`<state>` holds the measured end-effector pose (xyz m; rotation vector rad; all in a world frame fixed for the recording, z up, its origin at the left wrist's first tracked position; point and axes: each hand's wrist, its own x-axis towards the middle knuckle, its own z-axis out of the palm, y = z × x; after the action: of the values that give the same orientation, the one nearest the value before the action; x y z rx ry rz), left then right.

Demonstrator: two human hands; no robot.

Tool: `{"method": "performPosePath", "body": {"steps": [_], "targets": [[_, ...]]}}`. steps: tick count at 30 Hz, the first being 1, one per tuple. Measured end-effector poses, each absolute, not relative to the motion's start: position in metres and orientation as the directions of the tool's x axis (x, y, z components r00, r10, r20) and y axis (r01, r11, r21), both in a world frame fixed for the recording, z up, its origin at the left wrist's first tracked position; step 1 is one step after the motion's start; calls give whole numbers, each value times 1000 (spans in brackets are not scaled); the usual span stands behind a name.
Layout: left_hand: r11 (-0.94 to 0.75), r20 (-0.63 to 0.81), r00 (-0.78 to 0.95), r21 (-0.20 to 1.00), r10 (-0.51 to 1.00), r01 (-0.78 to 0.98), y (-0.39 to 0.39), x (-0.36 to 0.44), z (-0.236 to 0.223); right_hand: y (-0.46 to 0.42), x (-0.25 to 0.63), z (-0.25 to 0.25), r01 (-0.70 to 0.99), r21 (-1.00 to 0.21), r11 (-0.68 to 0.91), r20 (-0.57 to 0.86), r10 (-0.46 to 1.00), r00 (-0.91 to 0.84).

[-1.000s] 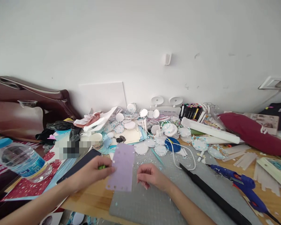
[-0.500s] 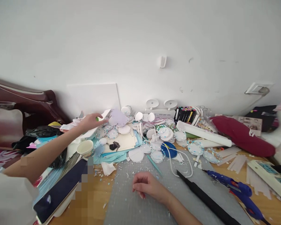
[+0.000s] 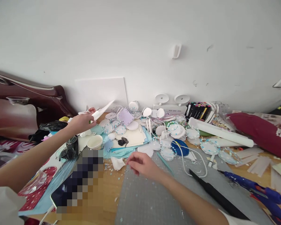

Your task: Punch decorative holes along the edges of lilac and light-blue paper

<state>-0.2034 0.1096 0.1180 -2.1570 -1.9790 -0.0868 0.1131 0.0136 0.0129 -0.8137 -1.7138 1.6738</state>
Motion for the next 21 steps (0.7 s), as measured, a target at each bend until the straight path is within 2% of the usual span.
{"method": "performPosePath", "body": {"steps": [4,8,14,17,21], "targets": [[-100,216,113,-68,970,993,104,-203,106,57,63,20,29,-991,131,85,778,-622],[-105,254,93,35,963,994,92,-202,93,93,9,13,97,-958,271,160,782,-602],[-1,277,-52,186,960,983,52,-217,73,103,-40,4,169,-887,429,224,721,-656],[56,222,-99,193,970,980,32,-232,61,102,-46,1,180,-867,464,228,692,-685],[111,141,-126,109,982,988,25,-250,45,108,-43,-4,177,-846,503,225,638,-736]]}}
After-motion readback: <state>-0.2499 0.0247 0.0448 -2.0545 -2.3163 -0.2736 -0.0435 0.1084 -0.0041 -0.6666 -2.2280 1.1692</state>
